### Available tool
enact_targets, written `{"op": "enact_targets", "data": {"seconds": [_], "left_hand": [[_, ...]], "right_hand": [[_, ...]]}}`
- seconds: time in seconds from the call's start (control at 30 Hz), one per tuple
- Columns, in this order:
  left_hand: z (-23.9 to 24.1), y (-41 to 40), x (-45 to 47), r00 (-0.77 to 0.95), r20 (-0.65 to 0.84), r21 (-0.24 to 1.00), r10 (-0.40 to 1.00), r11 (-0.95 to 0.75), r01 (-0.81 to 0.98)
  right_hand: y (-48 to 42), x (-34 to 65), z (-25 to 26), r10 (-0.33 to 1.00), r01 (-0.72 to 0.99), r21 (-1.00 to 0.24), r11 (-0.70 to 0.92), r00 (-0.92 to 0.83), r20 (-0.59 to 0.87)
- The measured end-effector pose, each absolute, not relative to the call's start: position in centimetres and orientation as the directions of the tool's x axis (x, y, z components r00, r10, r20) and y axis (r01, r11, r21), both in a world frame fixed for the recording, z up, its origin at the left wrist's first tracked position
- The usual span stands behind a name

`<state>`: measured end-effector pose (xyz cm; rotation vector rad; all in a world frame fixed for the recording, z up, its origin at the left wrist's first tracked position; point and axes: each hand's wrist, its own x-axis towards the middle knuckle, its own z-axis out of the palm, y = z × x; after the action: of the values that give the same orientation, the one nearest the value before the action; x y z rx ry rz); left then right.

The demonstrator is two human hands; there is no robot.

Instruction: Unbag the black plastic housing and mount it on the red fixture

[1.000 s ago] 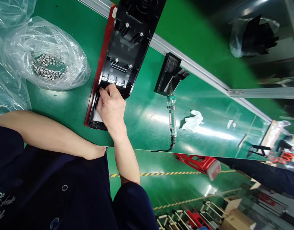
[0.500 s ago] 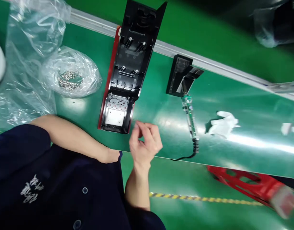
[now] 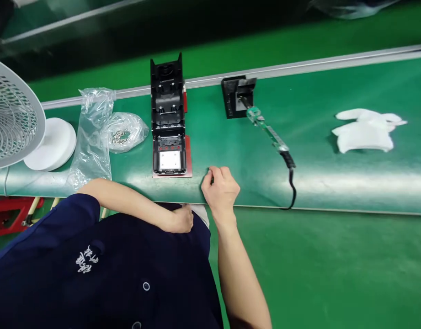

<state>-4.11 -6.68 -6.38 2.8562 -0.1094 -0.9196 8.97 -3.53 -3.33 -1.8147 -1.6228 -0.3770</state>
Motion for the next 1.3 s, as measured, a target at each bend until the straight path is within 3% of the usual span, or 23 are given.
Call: {"op": "enact_targets", "data": {"seconds": [0.17,0.43,0.67,0.83,1.0,1.2,1.23,1.3], "left_hand": [[-3.6,-9.3,-5.2,0.762,-0.616,-0.007,-0.197,-0.967,-0.256],[-2.8,-12.4,-5.8,0.830,-0.520,-0.236,-0.203,-0.900,-0.368],[-0.9,-13.3,-6.2,0.795,-0.561,-0.265,-0.231,-0.860,-0.437],[-0.3,-11.9,-5.6,0.763,-0.573,-0.161,-0.300,-0.871,-0.464],[-1.4,-10.6,-4.6,0.708,-0.529,0.037,-0.469,-0.846,-0.533],[-3.7,-9.3,-3.6,0.642,-0.562,0.012,-0.521,-0.782,-0.623],[-4.6,-9.5,-3.4,0.609,-0.570,-0.045,-0.551,-0.719,-0.694],[-6.6,-10.4,-3.0,0.480,-0.652,-0.289,-0.587,-0.392,-0.873]], "right_hand": [[-3.6,8.8,-2.1,0.889,0.892,-0.418,-0.175,0.325,0.323],[-3.8,7.7,0.8,0.916,0.846,-0.452,-0.282,0.378,0.136],[-3.8,7.7,1.2,0.905,0.804,-0.510,-0.306,0.411,0.105],[-3.3,8.5,0.3,0.875,0.707,-0.657,-0.262,0.461,0.146],[-3.7,9.6,-0.4,0.818,0.461,-0.869,-0.178,0.560,0.129],[-1.1,11.1,0.8,0.661,0.071,-0.991,-0.116,0.750,-0.024],[-0.2,11.5,1.1,0.619,0.004,-0.998,-0.063,0.785,-0.036],[1.6,12.2,1.9,0.521,-0.115,-0.990,0.077,0.852,-0.058]]}}
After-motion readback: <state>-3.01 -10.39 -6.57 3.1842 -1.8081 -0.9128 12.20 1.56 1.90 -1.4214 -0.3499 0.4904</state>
